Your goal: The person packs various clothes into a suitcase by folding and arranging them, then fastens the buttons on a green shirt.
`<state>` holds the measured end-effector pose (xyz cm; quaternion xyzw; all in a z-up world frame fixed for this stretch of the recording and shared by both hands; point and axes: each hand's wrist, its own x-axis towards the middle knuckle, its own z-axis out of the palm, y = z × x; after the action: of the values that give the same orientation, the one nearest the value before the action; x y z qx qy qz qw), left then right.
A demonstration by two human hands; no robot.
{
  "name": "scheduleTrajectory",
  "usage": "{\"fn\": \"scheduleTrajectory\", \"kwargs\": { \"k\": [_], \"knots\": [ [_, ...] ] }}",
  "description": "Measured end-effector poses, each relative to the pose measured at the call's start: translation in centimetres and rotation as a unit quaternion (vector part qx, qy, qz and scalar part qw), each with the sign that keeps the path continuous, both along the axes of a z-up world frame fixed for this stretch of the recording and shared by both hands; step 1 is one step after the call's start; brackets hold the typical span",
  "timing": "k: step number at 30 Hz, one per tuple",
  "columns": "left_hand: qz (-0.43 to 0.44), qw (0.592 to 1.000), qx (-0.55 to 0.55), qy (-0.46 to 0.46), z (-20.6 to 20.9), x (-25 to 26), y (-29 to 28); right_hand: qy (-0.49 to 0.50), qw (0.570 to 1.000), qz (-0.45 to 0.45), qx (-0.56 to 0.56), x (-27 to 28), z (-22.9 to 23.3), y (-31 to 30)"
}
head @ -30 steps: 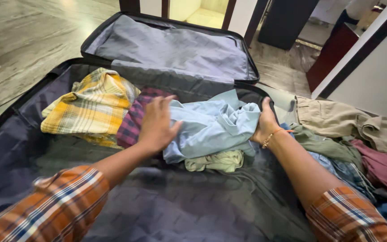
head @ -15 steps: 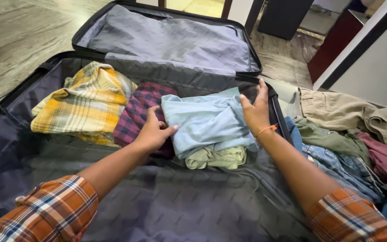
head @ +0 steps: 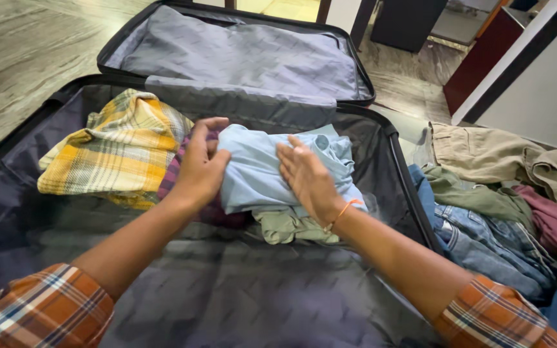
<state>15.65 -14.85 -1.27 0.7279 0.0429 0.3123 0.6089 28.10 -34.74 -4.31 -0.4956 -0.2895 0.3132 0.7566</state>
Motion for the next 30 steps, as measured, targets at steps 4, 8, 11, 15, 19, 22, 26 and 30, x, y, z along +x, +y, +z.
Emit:
{"fn": "scheduleTrajectory", "kwargs": {
  "k": [4,8,11,15,19,22,26,30],
  "knots": [
    [0.058,0.998,-0.011,-0.019,1.6,-0.8,0.0,0.063,0.992,-0.086,-0.06,1.2,1.2,-0.9],
    [0.105,0.994,-0.015,0.005,2.4,-1.6,0.5,-0.064,0.965,-0.185,-0.172,2.6,0.1,-1.6],
    [0.116,0.993,-0.03,0.003,2.7,-1.9,1.3,-0.151,0.941,-0.211,-0.217,3.1,-0.2,-2.2],
    [0.134,0.989,-0.025,0.06,3.5,-2.2,2.7,-0.184,0.933,-0.218,-0.218,2.5,0.3,-2.2],
    [0.171,0.984,-0.003,0.054,3.6,-2.1,4.8,-0.199,0.945,-0.207,-0.156,1.9,0.5,-1.8],
    [0.207,0.972,0.071,0.086,3.0,-2.5,6.7,-0.202,0.949,-0.193,-0.147,1.8,0.6,-1.8],
    [0.229,0.954,0.122,0.15,1.4,-2.1,6.7,-0.174,0.955,-0.184,-0.152,1.5,1.4,-1.4],
    [0.164,0.962,0.203,0.078,2.5,-1.8,3.2,-0.165,0.96,-0.176,-0.145,0.9,2.2,-1.5]
  ]
}}
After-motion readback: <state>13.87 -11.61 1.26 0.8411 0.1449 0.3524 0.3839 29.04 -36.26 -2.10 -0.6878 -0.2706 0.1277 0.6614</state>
